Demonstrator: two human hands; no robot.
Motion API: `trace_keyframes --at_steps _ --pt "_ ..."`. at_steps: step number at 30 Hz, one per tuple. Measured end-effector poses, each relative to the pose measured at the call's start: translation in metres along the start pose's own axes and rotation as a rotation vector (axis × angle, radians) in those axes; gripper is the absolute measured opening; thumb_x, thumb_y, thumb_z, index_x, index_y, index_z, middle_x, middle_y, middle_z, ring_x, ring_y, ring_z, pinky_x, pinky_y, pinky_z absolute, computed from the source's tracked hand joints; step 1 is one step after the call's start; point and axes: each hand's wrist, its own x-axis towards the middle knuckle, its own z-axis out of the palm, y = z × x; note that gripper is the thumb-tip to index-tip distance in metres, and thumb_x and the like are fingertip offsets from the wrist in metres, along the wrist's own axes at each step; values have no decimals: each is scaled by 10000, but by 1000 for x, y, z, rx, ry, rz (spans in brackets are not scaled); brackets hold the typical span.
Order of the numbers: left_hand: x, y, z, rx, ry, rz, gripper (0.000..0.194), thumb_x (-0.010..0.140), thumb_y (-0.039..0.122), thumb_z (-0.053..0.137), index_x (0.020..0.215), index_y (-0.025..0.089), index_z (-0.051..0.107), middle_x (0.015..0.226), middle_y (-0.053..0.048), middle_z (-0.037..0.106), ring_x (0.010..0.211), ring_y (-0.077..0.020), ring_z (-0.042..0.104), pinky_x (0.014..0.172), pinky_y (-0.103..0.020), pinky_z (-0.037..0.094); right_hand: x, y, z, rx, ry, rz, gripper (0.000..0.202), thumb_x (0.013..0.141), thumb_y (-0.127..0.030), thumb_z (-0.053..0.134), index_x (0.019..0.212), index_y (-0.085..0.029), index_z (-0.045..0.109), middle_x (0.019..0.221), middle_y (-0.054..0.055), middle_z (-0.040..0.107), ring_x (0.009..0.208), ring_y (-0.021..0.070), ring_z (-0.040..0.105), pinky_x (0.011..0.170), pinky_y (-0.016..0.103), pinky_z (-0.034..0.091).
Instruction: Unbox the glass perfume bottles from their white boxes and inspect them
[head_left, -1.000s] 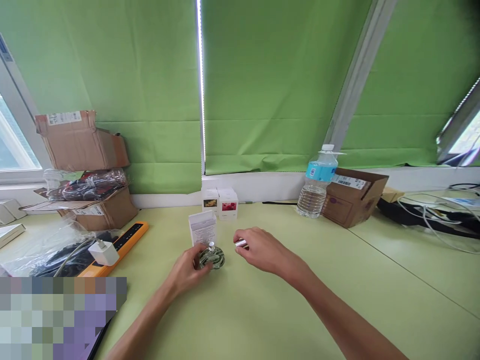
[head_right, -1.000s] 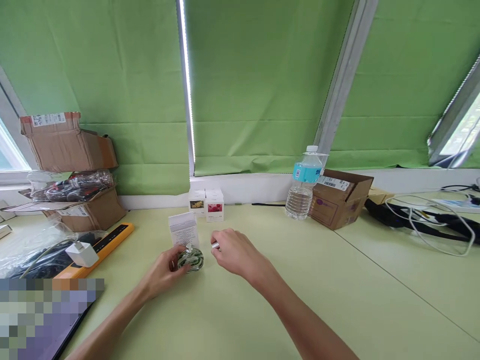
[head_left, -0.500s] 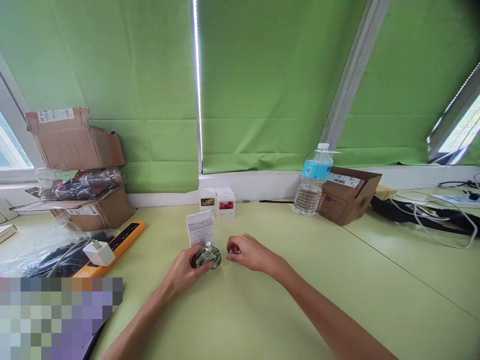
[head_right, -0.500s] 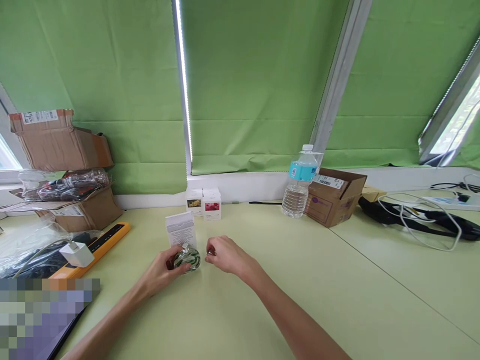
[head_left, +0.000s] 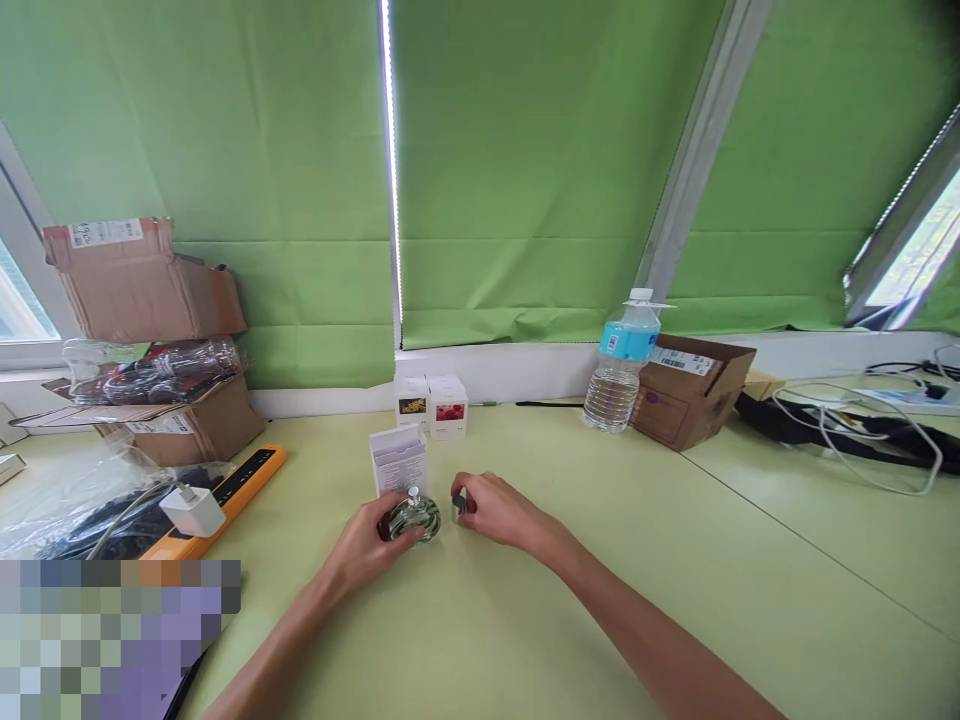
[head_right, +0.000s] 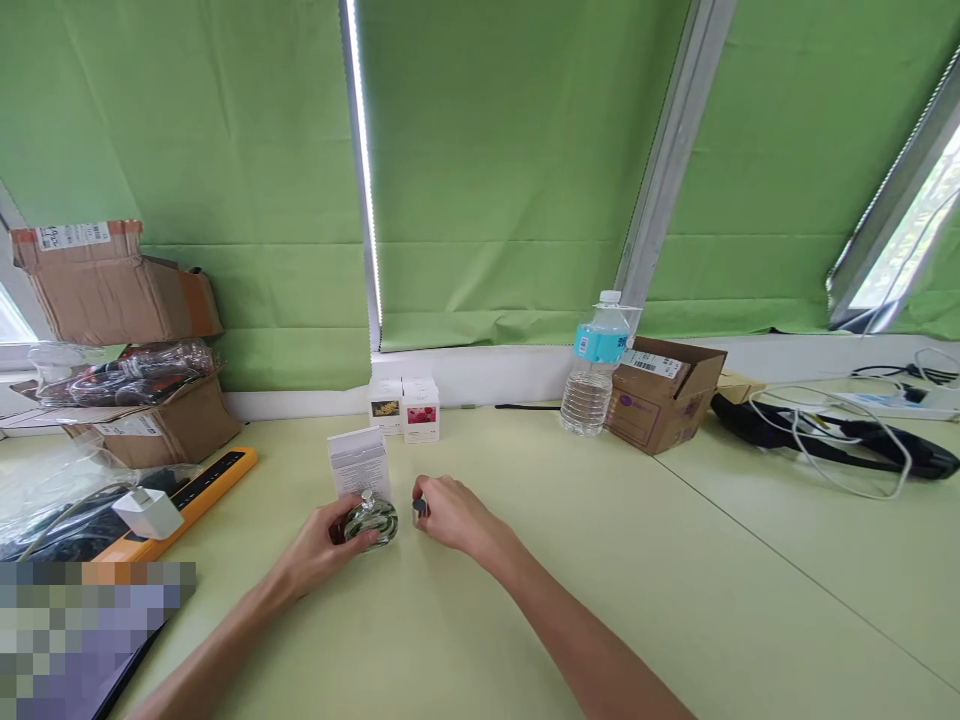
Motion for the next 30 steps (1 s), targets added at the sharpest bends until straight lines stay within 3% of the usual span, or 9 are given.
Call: trace_keyframes --at_steps 4,9,12,19,23,30 --pt "0 -1 0 15 3 0 270 825 410 628 949 172 606 792 -16 575 677 -133 497 573 -221 351 -5 2 -13 25 -52 12 607 721 -192 634 1311 -200 490 916 52 671 845 192 606 617 229 367" --pt "-1 2 0 13 9 4 281 819 413 628 947 164 610 791 -19 574 664 -126 482 568 -220 343 -9 -11 -35 60 66 -46 307 841 -174 485 1110 -183 634 903 59 682 831 180 602 637 243 384" --pt "-1 3 0 16 24 0 281 809 409 634 942 161 614 785 -19 574 663 -127 479 568 -220 340 -14 -31 -40 111 180 -113 253 893 -231 449 1010 -183 668 880 52 686 772 170 598 643 256 396" --pt "-1 9 2 130 52 29 225 809 387 613 886 176 614 670 37 494 589 -100 371 530 -214 282 -20 -68 -20 148 272 -219 278 897 -389 518 1064 -209 647 858 28 673 757 159 586 682 261 409" --pt "-3 13 2 194 53 36 218 804 395 604 793 177 589 625 52 426 562 -93 327 511 -215 257 -14 -68 -7 101 309 -178 305 881 -424 543 1069 -204 638 898 37 666 756 162 592 695 271 406" --pt "-3 16 2 199 34 26 222 805 397 600 788 177 577 632 43 433 573 -96 345 509 -213 267 -9 -67 -4 86 315 -208 163 891 -321 539 844 -195 632 820 18 651 760 151 584 690 259 399"
